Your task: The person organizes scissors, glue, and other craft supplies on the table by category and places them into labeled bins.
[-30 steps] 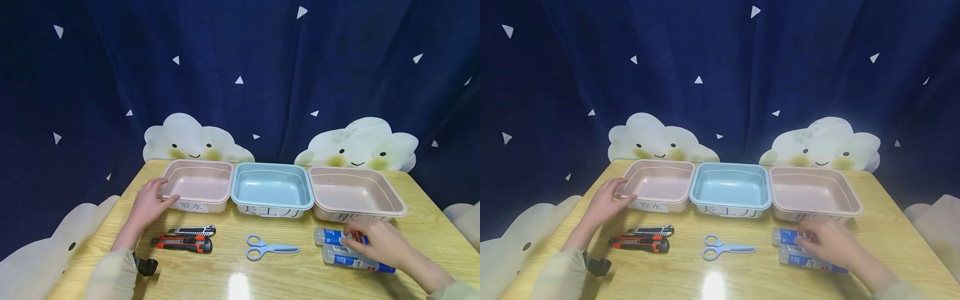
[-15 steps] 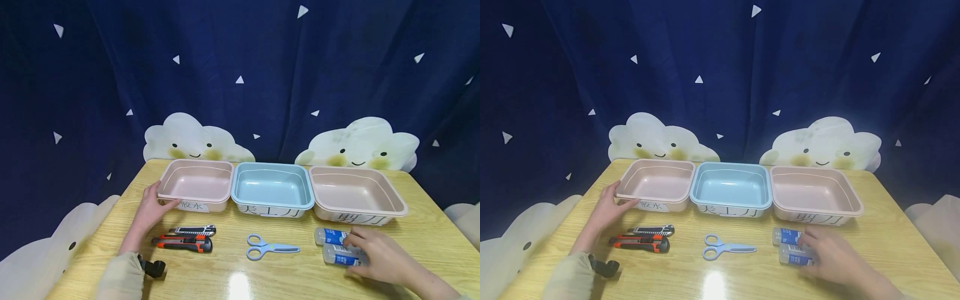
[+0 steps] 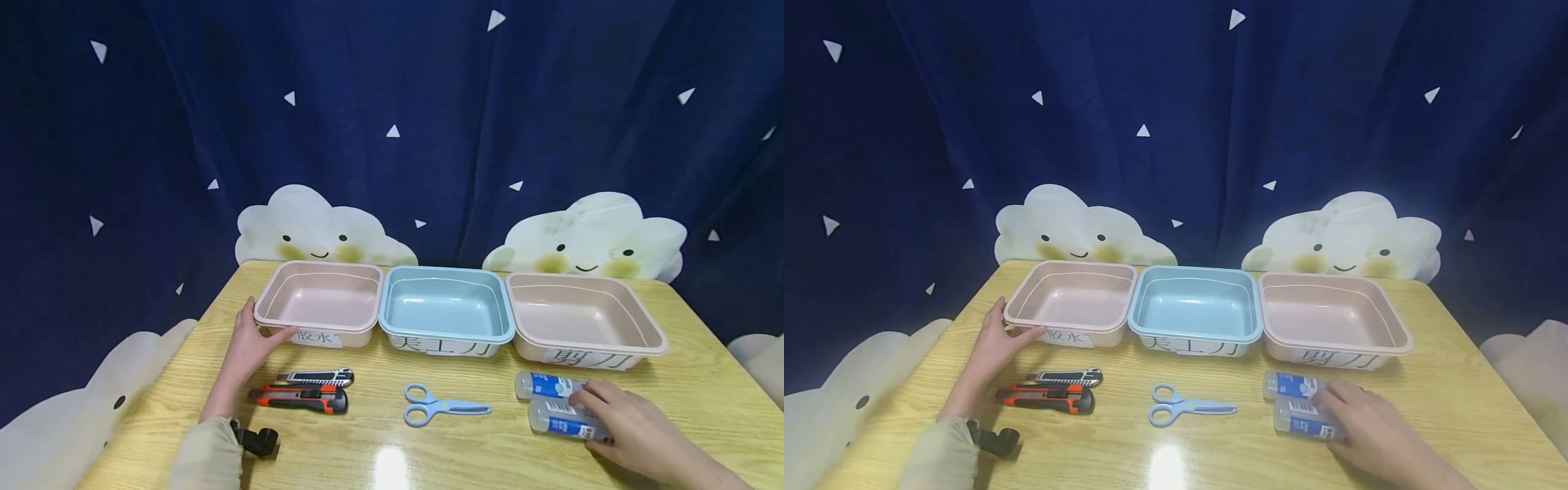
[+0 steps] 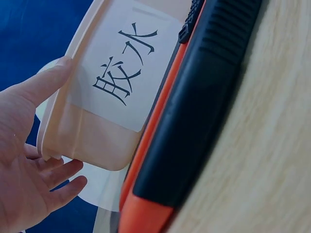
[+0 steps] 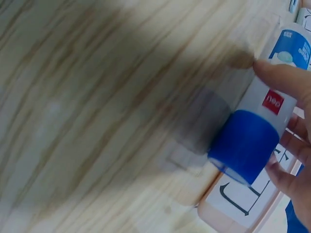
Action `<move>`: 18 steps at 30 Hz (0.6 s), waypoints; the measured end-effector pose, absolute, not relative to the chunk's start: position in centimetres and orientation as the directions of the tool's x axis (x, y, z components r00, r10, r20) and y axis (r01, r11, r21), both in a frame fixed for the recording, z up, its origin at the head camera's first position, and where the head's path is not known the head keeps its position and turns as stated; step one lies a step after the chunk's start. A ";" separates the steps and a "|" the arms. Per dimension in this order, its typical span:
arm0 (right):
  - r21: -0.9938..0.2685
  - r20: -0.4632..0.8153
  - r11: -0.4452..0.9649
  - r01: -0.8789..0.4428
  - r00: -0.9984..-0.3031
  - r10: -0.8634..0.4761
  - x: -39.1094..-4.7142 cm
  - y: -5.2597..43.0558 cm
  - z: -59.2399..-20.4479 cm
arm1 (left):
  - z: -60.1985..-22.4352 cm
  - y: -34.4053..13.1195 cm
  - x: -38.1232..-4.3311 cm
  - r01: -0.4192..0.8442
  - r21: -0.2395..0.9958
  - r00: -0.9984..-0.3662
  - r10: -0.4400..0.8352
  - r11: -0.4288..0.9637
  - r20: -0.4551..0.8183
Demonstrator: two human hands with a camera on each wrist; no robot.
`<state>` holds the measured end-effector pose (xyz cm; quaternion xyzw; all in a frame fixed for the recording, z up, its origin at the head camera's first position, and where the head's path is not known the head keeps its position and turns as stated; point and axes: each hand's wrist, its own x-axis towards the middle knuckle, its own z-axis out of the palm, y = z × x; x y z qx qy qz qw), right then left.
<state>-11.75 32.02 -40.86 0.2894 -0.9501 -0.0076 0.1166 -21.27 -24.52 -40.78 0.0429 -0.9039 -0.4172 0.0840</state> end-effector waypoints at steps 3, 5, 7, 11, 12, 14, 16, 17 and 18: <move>0.102 0.267 0.808 -0.581 -0.766 -0.585 -11.8 32.1 -41.2 | -41.0 -24.5 -21.3 0.014 0.803 -0.981 -0.149 0.596 0.128; 0.116 0.293 0.797 -0.593 -0.746 -0.598 -12.0 32.2 -41.3 | -41.2 -24.4 -21.2 0.019 0.822 -0.980 -0.152 0.570 0.128; 0.118 0.317 0.782 -0.612 -0.723 -0.614 -12.2 32.2 -41.4 | -41.4 -24.4 -21.2 0.023 0.832 -0.979 -0.155 0.554 0.131; 0.123 0.373 0.752 -0.648 -0.672 -0.640 -12.5 32.0 -41.2 | -41.6 -24.3 -21.2 0.017 0.851 -0.979 -0.165 0.525 0.122; 0.121 0.386 0.746 -0.655 -0.661 -0.643 -12.6 31.8 -41.1 | -41.6 -24.3 -21.2 0.018 0.854 -0.979 -0.166 0.520 0.121; 0.120 0.409 0.739 -0.663 -0.646 -0.645 -12.8 31.5 -40.8 | -41.7 -24.4 -21.2 0.014 0.859 -0.979 -0.169 0.512 0.118; 0.121 0.425 0.737 -0.665 -0.636 -0.644 -12.9 31.0 -40.4 | -41.8 -24.4 -21.2 0.013 0.860 -0.978 -0.173 0.510 0.117; 0.121 0.425 0.738 -0.664 -0.637 -0.643 -13.0 30.8 -40.2 | -41.8 -24.4 -21.2 0.013 0.860 -0.978 -0.174 0.511 0.118; 0.123 0.424 0.740 -0.661 -0.639 -0.642 -13.1 30.6 -40.0 | -41.8 -24.5 -21.2 0.013 0.857 -0.977 -0.176 0.514 0.120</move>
